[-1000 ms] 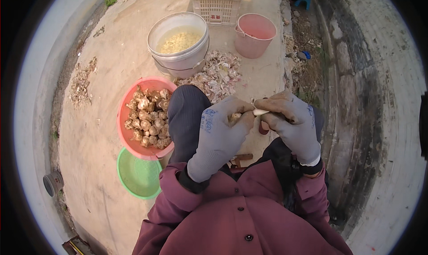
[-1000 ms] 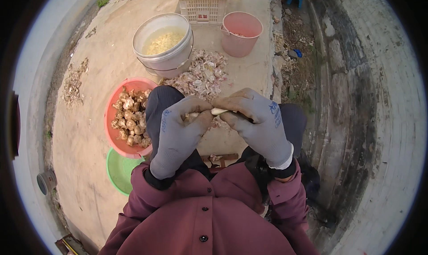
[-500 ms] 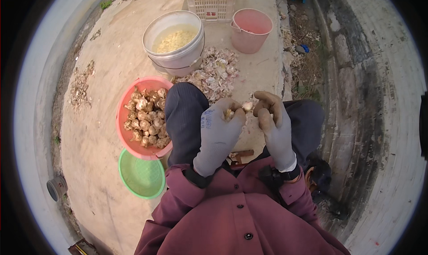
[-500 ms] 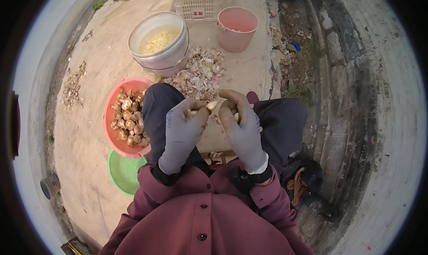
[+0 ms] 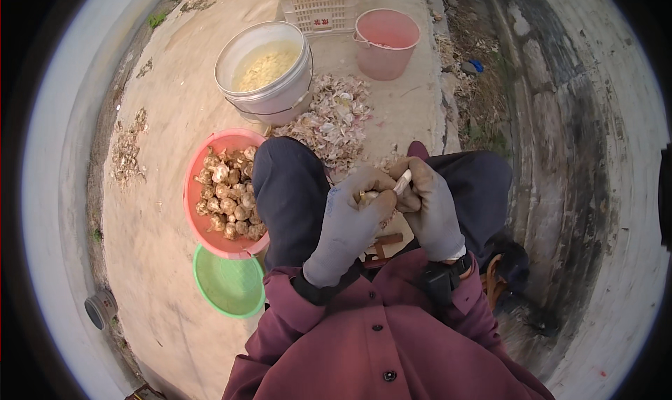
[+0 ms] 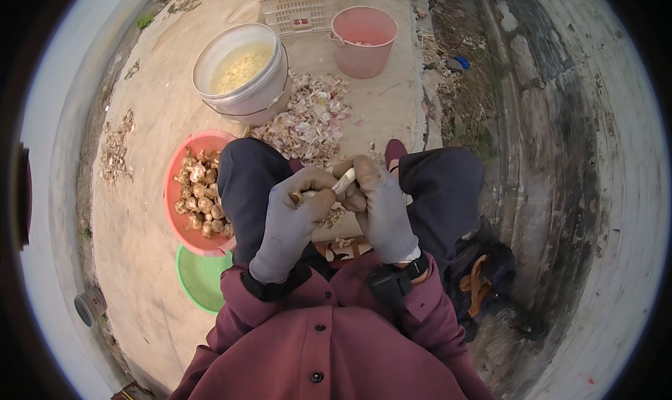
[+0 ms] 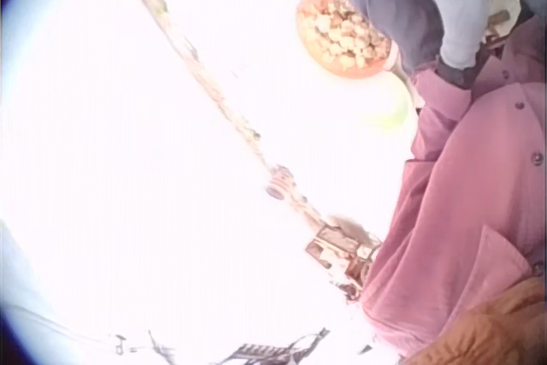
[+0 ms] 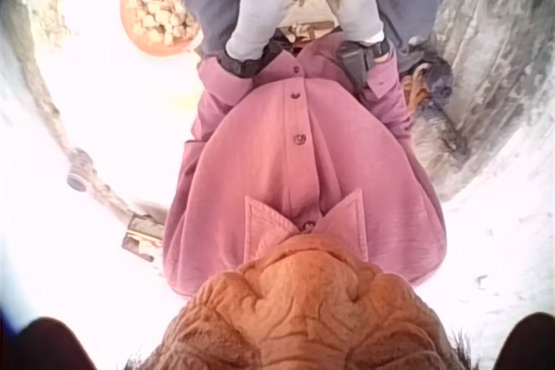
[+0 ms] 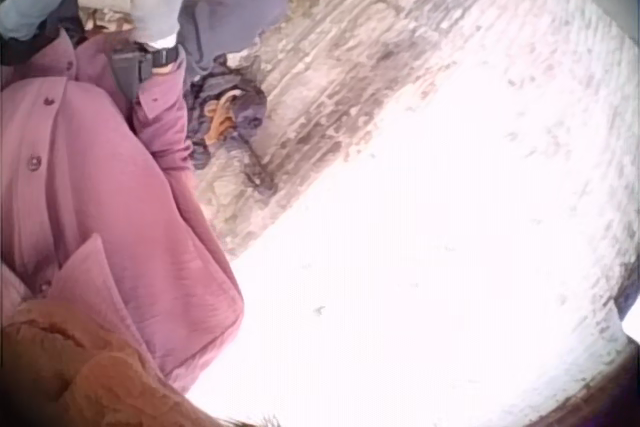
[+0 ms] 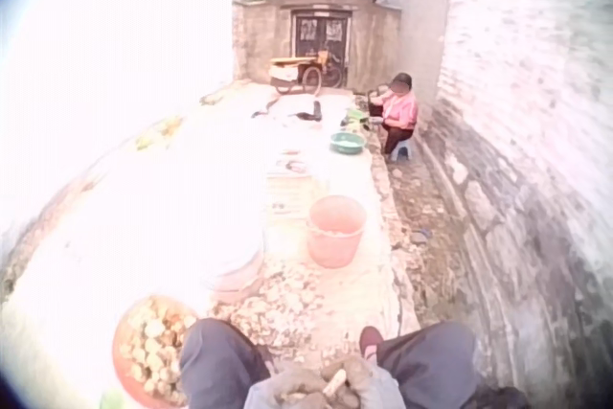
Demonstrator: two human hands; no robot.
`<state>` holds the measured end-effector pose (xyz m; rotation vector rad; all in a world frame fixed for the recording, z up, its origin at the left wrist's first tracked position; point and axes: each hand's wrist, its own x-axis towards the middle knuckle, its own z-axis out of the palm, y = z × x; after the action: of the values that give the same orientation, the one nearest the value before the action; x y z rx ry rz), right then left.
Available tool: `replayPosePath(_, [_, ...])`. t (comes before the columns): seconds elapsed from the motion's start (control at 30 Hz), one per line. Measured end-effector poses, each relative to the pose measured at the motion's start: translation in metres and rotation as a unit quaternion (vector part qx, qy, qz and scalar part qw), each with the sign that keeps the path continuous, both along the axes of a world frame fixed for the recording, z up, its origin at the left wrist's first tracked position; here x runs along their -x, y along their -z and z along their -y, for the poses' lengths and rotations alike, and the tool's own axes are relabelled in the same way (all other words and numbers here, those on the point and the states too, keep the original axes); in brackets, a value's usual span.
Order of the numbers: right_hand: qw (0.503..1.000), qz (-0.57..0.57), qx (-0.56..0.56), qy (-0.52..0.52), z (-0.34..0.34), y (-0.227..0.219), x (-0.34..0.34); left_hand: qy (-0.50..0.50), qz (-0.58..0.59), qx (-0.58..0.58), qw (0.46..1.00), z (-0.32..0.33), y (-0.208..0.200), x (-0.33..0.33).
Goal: The recorder is peeling cloves of garlic by hand, placing the peeled cloves into a bucket and the skins onto the ground.
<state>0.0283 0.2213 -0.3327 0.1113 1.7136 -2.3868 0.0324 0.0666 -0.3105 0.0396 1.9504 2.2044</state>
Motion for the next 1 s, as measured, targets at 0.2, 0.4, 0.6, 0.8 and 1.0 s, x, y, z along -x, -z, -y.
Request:
replayPosePath(0.2, [0.902, 0.137, 0.409, 0.023, -0.019, 0.013, 0.012, 0.067, 0.019, 0.022, 0.997, 0.007, -0.003, -0.001])
replayPosePath(0.4, [0.974, 0.074, 0.214, 0.023, -0.020, 0.007, 0.002, 0.006, -0.032, 0.207, 0.978, -0.008, 0.009, 0.001])
replayPosePath(0.6, [0.990, 0.114, -0.069, 0.047, -0.012, -0.008, -0.005, 0.014, -0.080, 0.212, 0.974, -0.012, 0.010, -0.001])
replayPosePath(0.8, [0.989, 0.091, -0.097, 0.060, -0.004, -0.011, -0.008, 0.017, -0.119, 0.258, 0.959, -0.010, 0.015, -0.004])
replayPosePath(1.0, [0.991, 0.080, -0.104, 0.038, -0.005, -0.010, -0.008, 0.016, -0.107, 0.249, 0.963, -0.009, 0.013, -0.006])
